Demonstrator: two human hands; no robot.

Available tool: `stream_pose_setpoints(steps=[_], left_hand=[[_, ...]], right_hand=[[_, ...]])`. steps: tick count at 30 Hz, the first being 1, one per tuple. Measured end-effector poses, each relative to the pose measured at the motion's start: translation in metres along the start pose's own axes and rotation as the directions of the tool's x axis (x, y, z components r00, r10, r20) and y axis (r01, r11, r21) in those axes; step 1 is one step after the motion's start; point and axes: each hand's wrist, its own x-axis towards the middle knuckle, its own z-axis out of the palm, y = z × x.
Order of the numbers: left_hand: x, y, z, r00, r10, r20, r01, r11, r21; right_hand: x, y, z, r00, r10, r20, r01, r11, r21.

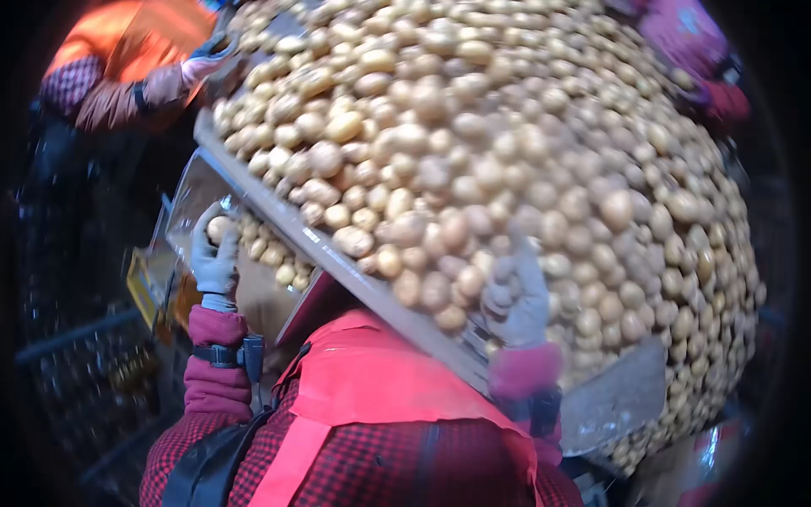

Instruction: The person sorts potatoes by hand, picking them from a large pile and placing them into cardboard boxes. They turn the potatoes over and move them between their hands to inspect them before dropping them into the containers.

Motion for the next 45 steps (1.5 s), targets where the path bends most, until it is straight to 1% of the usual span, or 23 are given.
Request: stream_pose_setpoints(steps=[1,4,5,6,7,8,9,10,13,15,17,19,20,22,25,29,32,34,37,39,41,42,45], left_hand=[[-0.011,-0.025,-0.036,0.993,-0.026,-0.117,0.034,0.997,0.064],[-0.071,-0.096,-0.138,0.888,-0.039,-0.458,0.119,0.982,0.148],[-0.097,-0.096,-0.159,0.81,-0.159,-0.565,0.291,0.945,0.152],[-0.126,-0.104,-0.183,0.761,-0.187,-0.621,0.345,0.928,0.143],[-0.157,-0.119,-0.202,0.711,-0.211,-0.671,0.392,0.911,0.129],[-0.186,-0.134,-0.213,0.696,0.012,-0.718,0.344,0.872,0.348],[-0.217,-0.151,-0.227,0.668,-0.04,-0.743,0.413,0.85,0.326],[-0.251,-0.17,-0.241,0.64,-0.092,-0.763,0.477,0.826,0.3],[-0.344,-0.197,-0.244,0.584,-0.248,-0.773,0.716,0.606,0.346],[-0.381,-0.194,-0.23,0.502,-0.454,-0.736,0.863,0.326,0.387],[-0.367,-0.16,-0.19,0.376,-0.608,-0.699,0.918,0.35,0.189],[-0.366,-0.163,-0.193,0.624,-0.38,-0.683,0.778,0.381,0.499],[-0.372,-0.194,-0.224,0.676,-0.279,-0.682,0.694,0.551,0.463],[-0.327,-0.222,-0.235,0.668,-0.183,-0.722,0.596,0.712,0.371],[-0.214,-0.156,-0.217,0.638,-0.062,-0.767,0.431,0.854,0.29],[-0.071,-0.075,-0.145,0.887,0.264,-0.379,0.023,0.794,0.607],[-0.004,-0.008,-0.018,0.888,0.457,-0.051,-0.431,0.865,0.256],[0.011,0.049,0.063,0.786,0.568,0.243,-0.613,0.765,0.195],[0.012,0.125,0.161,0.372,0.716,0.591,-0.882,0.471,-0.015],[0.0,0.148,0.213,0.198,0.711,0.674,-0.902,0.402,-0.16],[-0.009,0.146,0.251,-0.022,0.56,0.828,-0.851,0.424,-0.309],[-0.013,0.129,0.263,-0.078,0.572,0.816,-0.91,0.294,-0.293],[0.003,0.113,0.258,-0.074,0.612,0.787,-0.946,0.206,-0.249]], right_hand=[[-0.003,0.003,0.015,0.997,-0.048,-0.056,0.035,0.977,-0.212],[-0.002,0.006,0.009,0.999,-0.032,-0.043,0.019,0.96,-0.279],[-0.001,0.006,0.017,0.997,-0.023,-0.078,0.001,0.962,-0.272],[-0.004,0.014,0.049,0.941,-0.138,-0.309,-0.018,0.892,-0.452],[-0.003,0.006,0.025,0.968,-0.106,-0.229,-0.011,0.887,-0.461],[0.003,-0.001,0.005,0.997,0.031,-0.066,-0.046,0.969,-0.243],[0.007,-0.005,-0.006,0.985,0.124,0.117,-0.123,0.992,-0.017],[0.008,-0.006,-0.005,0.979,0.154,0.133,-0.152,0.988,-0.02],[0.004,-0.01,-0.013,0.995,0.097,-0.004,-0.097,0.99,-0.107],[-0.002,-0.005,-0.013,0.985,-0.069,-0.156,-0.017,0.872,-0.489],[0.003,-0.01,-0.009,0.996,0.052,-0.078,-0.063,0.986,-0.152],[0.005,-0.005,-0.006,0.997,0.065,0.032,-0.063,0.996,-0.057],[0.005,-0.003,-0.009,0.997,0.062,0.048,-0.059,0.996,-0.067],[0.006,0.0,-0.015,0.995,0.057,0.079,-0.05,0.995,-0.088],[0.006,0.006,0.025,0.984,0.055,-0.172,-0.079,0.988,-0.136],[0.0,0.011,0.061,0.977,-0.011,-0.215,-0.043,0.969,-0.242],[-0.006,0.012,0.064,0.973,-0.087,-0.215,0.002,0.93,-0.367],[-0.009,0.011,0.057,0.978,-0.092,-0.189,0.025,0.943,-0.331],[-0.018,0.009,0.062,0.953,-0.135,-0.272,0.059,0.961,-0.27],[-0.027,0.004,0.058,0.926,-0.138,-0.35,0.048,0.966,-0.254],[-0.03,0.005,0.033,0.941,-0.267,-0.208,0.162,0.895,-0.416],[-0.031,0.005,0.028,0.926,-0.307,-0.218,0.192,0.883,-0.429],[-0.032,-0.008,0.03,0.909,-0.302,-0.286,0.208,0.925,-0.317]])
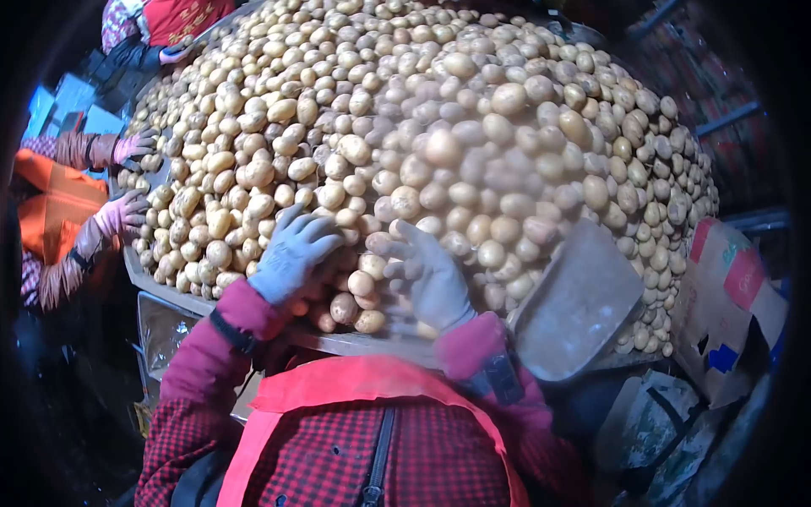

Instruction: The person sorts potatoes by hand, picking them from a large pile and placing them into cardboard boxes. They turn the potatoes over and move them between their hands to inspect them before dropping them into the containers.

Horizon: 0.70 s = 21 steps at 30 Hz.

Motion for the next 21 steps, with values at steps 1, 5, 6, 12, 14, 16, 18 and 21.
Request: stream_pose_setpoints(steps=[1,5,6,12,14,16,18,21], left_hand=[[-0.01,-0.006,-0.001,0.999,-0.038,0.023,0.038,0.999,0.0],[-0.033,-0.004,-0.03,0.985,-0.171,-0.011,0.171,0.98,0.105],[-0.038,-0.009,-0.038,0.971,-0.239,-0.006,0.238,0.964,0.122],[-0.005,-0.014,-0.051,0.98,-0.16,-0.121,0.181,0.964,0.195],[0.026,-0.002,-0.034,0.999,-0.035,0.024,0.03,0.981,0.19],[0.042,-0.005,-0.003,0.992,0.051,0.114,-0.067,0.988,0.138],[0.046,-0.016,0.009,0.989,0.086,0.119,-0.111,0.967,0.228],[0.044,-0.021,0.009,0.997,0.063,0.039,-0.066,0.994,0.085]], right_hand=[[0.002,-0.003,-0.002,0.999,0.02,-0.029,-0.019,0.999,0.035],[0.008,0.0,-0.001,0.997,0.028,-0.069,-0.022,0.997,0.076],[0.009,0.0,-0.001,0.998,0.035,-0.061,-0.03,0.996,0.082],[0.018,0.004,-0.01,0.993,0.073,0.094,-0.081,0.994,0.08],[0.016,0.001,-0.002,0.988,0.132,0.075,-0.139,0.986,0.09],[0.014,-0.001,-0.003,0.978,0.177,0.107,-0.186,0.979,0.083],[0.014,0.0,-0.01,0.959,0.214,0.186,-0.228,0.972,0.063],[0.012,0.0,-0.005,0.952,0.252,0.173,-0.268,0.961,0.07]])
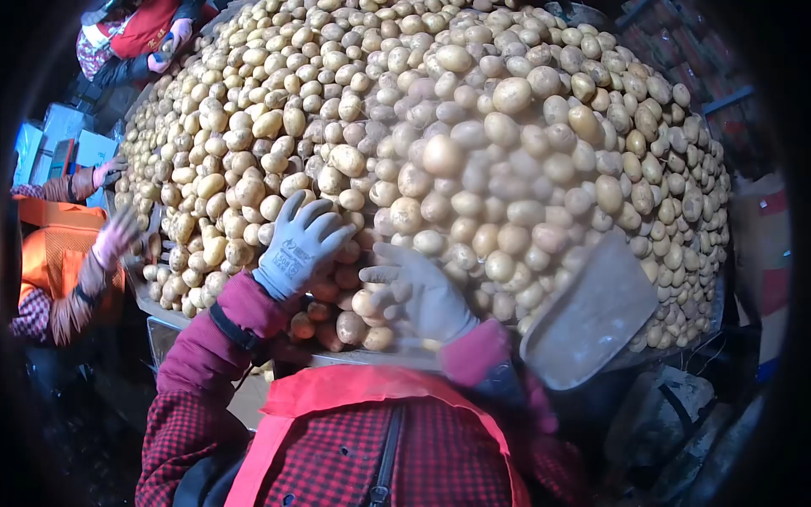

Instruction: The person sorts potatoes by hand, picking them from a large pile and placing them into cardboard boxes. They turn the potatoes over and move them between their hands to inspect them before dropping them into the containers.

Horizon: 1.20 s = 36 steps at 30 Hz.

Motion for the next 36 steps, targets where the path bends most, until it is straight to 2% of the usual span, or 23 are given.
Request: stream_pose_setpoints(steps=[1,2,3,4,5,6,7,9,11,13,14,17,18,19,24,27,29,31,33,35,36], left_hand=[[0.005,0.0,-0.01,0.999,-0.027,-0.042,0.023,0.995,-0.095],[0.01,0.006,-0.02,0.994,-0.031,-0.105,0.003,0.967,-0.256],[0.015,0.014,-0.027,0.99,-0.025,-0.141,-0.021,0.947,-0.32],[0.023,0.018,-0.031,0.995,-0.008,-0.095,-0.035,0.893,-0.449],[0.033,0.021,-0.037,0.998,0.015,-0.053,-0.043,0.824,-0.565],[0.049,0.019,-0.048,0.999,0.019,-0.048,-0.04,0.871,-0.49],[0.061,0.01,-0.044,0.991,-0.02,-0.133,-0.045,0.885,-0.464],[0.092,-0.018,-0.015,0.975,-0.168,-0.144,0.113,0.937,-0.331],[0.117,-0.05,0.003,0.986,-0.169,-0.001,0.165,0.964,-0.209],[0.132,-0.071,0.029,0.966,-0.23,0.117,0.245,0.959,-0.143],[0.133,-0.076,0.039,0.97,-0.227,0.089,0.236,0.966,-0.11],[0.139,-0.08,0.021,0.95,-0.217,0.225,0.263,0.944,-0.2],[0.135,-0.079,0.019,0.97,-0.184,0.158,0.213,0.957,-0.195],[0.129,-0.076,0.017,0.967,-0.211,0.145,0.231,0.963,-0.139],[0.079,-0.073,-0.025,0.891,-0.311,0.331,0.432,0.805,-0.407],[0.054,-0.059,-0.036,0.886,-0.274,0.374,0.403,0.855,-0.327],[0.032,-0.046,-0.04,0.906,-0.241,0.348,0.337,0.909,-0.247],[0.006,-0.034,-0.043,0.954,-0.189,0.231,0.239,0.948,-0.212],[-0.021,-0.018,-0.044,0.955,-0.237,0.181,0.266,0.951,-0.158],[-0.04,0.0,-0.045,0.967,-0.247,0.06,0.245,0.969,0.047],[-0.047,0.003,-0.044,0.973,-0.23,0.022,0.23,0.973,0.028]], right_hand=[[0.001,-0.002,0.001,0.999,0.021,0.027,-0.021,1.0,0.0],[0.002,-0.004,0.004,1.0,-0.003,-0.002,0.003,1.0,0.005],[0.002,-0.003,0.008,0.999,-0.022,-0.034,0.023,1.0,0.01],[0.001,-0.001,0.009,0.997,-0.037,-0.067,0.038,0.999,0.013],[0.0,0.0,0.007,0.995,0.019,-0.095,-0.013,0.998,0.06],[0.001,0.0,0.003,0.99,0.071,-0.118,-0.059,0.993,0.106],[0.0,0.0,0.0,0.983,0.125,-0.138,-0.103,0.983,0.152],[-0.003,-0.007,0.003,0.999,0.031,-0.007,-0.03,0.993,0.117],[-0.003,-0.005,0.004,0.999,0.033,-0.034,-0.029,0.993,0.115],[-0.001,-0.004,0.007,0.998,0.012,-0.056,-0.005,0.992,0.128],[0.0,-0.005,0.007,0.999,-0.006,-0.049,0.012,0.992,0.123],[-0.006,-0.006,0.012,0.996,-0.005,-0.094,0.02,0.987,0.162],[-0.006,-0.011,0.014,0.994,-0.004,-0.113,0.024,0.985,0.172],[-0.006,-0.013,0.013,0.993,-0.016,-0.114,0.035,0.985,0.167],[-0.01,-0.017,0.025,0.986,0.002,-0.166,0.023,0.989,0.149],[-0.002,-0.007,0.002,0.99,-0.002,-0.138,0.016,0.995,0.097],[-0.004,-0.011,0.007,0.993,-0.02,-0.115,0.029,0.996,0.081],[-0.003,-0.01,0.009,0.994,-0.026,-0.109,0.033,0.997,0.066],[-0.001,-0.006,0.005,0.993,-0.034,-0.117,0.039,0.998,0.043],[-0.001,-0.005,0.006,0.994,-0.05,-0.1,0.054,0.998,0.039],[-0.001,-0.004,0.006,0.995,-0.051,-0.086,0.056,0.997,0.048]])
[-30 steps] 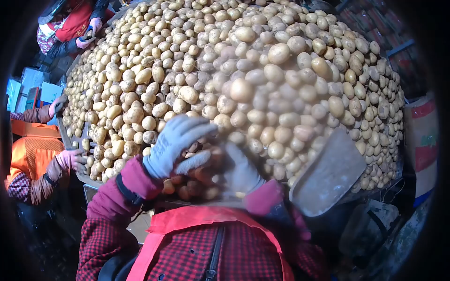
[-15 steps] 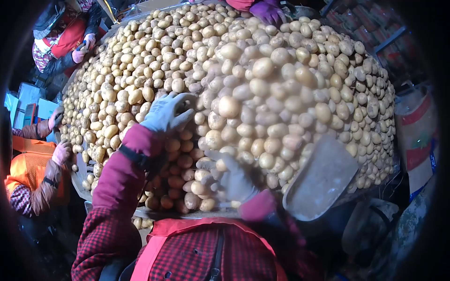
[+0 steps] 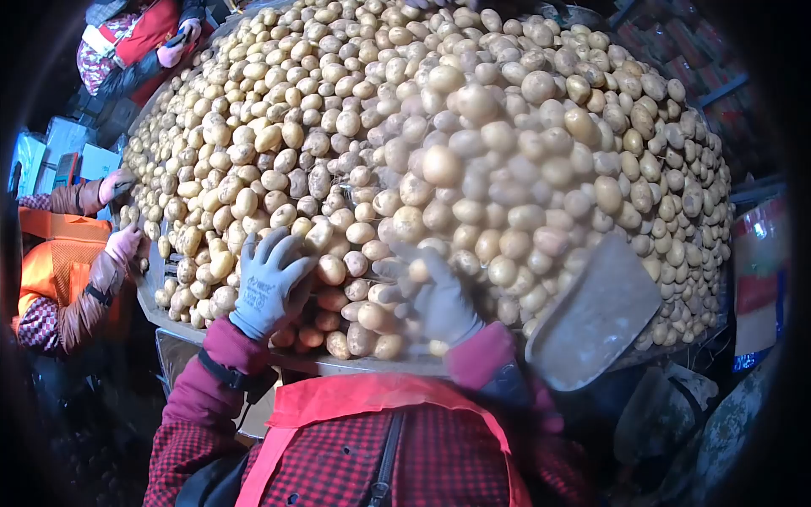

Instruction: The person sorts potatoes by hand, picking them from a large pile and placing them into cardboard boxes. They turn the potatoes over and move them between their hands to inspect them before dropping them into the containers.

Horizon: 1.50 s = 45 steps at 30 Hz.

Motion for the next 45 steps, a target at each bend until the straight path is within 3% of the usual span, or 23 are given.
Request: stream_pose_setpoints(steps=[3,5,7,10,11,13,18,21,22,25,26,27,29,30,31,33,35,37,39,40,41,43,45], left_hand=[[-0.014,0.004,-0.008,0.999,-0.037,-0.024,0.039,0.995,0.087],[-0.019,-0.002,-0.016,0.988,-0.156,-0.01,0.156,0.986,0.053],[-0.022,-0.007,-0.02,0.994,-0.105,-0.006,0.105,0.989,0.104],[0.005,-0.01,-0.023,0.999,-0.052,-0.013,0.052,0.998,0.021],[0.027,-0.011,-0.018,0.992,-0.008,-0.126,0.009,1.0,0.006],[0.073,0.002,-0.016,0.995,-0.087,-0.055,0.076,0.983,-0.165],[0.152,-0.006,0.059,0.989,-0.072,0.126,0.081,0.994,-0.068],[0.146,-0.01,0.052,0.988,-0.079,0.129,0.104,0.975,-0.197],[0.141,-0.009,0.042,0.973,-0.168,0.159,0.209,0.933,-0.293],[0.121,0.0,0.012,0.99,-0.134,0.042,0.14,0.897,-0.42],[0.114,0.007,-0.001,0.999,-0.03,0.029,0.041,0.85,-0.525],[0.108,0.015,-0.014,0.998,0.068,0.005,-0.05,0.783,-0.621],[0.097,0.028,-0.023,0.947,0.304,0.105,-0.189,0.788,-0.586],[0.096,0.037,-0.024,0.93,0.349,0.113,-0.214,0.766,-0.606],[0.094,0.039,-0.018,0.93,0.351,0.104,-0.22,0.764,-0.607],[0.101,0.033,-0.01,0.985,0.169,0.043,-0.099,0.747,-0.658],[0.13,0.025,-0.005,0.995,0.085,-0.057,-0.102,0.844,-0.526],[0.149,0.007,0.021,0.968,0.181,0.176,-0.115,0.935,-0.335],[0.14,-0.001,0.051,0.953,0.184,0.24,-0.083,0.921,-0.38],[0.132,0.001,0.045,0.959,0.242,0.149,-0.156,0.887,-0.435],[0.122,0.003,0.044,0.968,0.223,0.113,-0.163,0.907,-0.389],[0.097,0.004,0.023,0.953,0.202,0.225,-0.131,0.947,-0.295],[0.071,0.007,0.016,0.976,0.127,0.178,-0.078,0.963,-0.26]], right_hand=[[-0.003,-0.004,0.003,1.0,0.004,0.01,-0.004,0.999,-0.035],[-0.004,-0.004,0.004,1.0,0.017,-0.012,-0.018,0.999,-0.038],[-0.003,-0.002,-0.001,1.0,0.016,0.025,-0.016,1.0,-0.02],[-0.002,-0.002,-0.004,0.996,0.045,0.079,-0.049,0.998,0.05],[-0.002,-0.002,-0.004,0.994,0.056,0.097,-0.064,0.995,0.081],[-0.002,-0.003,-0.002,0.996,0.087,0.035,-0.091,0.988,0.129],[0.001,-0.005,-0.009,0.998,0.053,0.034,-0.059,0.98,0.189],[0.004,0.004,-0.024,0.999,0.026,0.023,-0.031,0.977,0.211],[0.003,0.008,-0.029,0.995,0.007,0.095,-0.021,0.989,0.146],[0.002,0.003,-0.026,0.971,-0.059,0.234,0.073,0.996,-0.052],[-0.002,0.001,-0.017,0.97,-0.093,0.224,0.119,0.987,-0.109],[-0.004,-0.001,-0.011,0.968,-0.047,0.248,0.041,0.999,0.027],[-0.007,-0.005,0.0,0.955,0.046,0.292,-0.133,0.948,0.288],[-0.002,0.002,0.001,0.967,0.032,0.251,-0.103,0.956,0.275],[0.001,0.006,-0.001,0.978,0.014,0.207,-0.068,0.964,0.256],[-0.004,0.004,-0.005,0.987,0.059,0.151,-0.081,0.986,0.147],[-0.007,-0.006,0.0,0.981,0.104,0.167,-0.114,0.992,0.05],[-0.007,-0.002,-0.001,0.984,0.098,0.147,-0.106,0.994,0.042],[-0.007,-0.006,0.006,0.988,0.113,0.105,-0.119,0.992,0.051],[-0.004,-0.003,0.0,0.986,0.103,0.133,-0.112,0.992,0.063],[-0.004,0.001,-0.005,0.988,0.084,0.131,-0.092,0.994,0.057],[-0.002,0.005,-0.008,0.989,0.051,0.14,-0.058,0.997,0.044],[-0.002,0.007,-0.011,0.987,0.022,0.161,-0.025,0.999,0.021]])
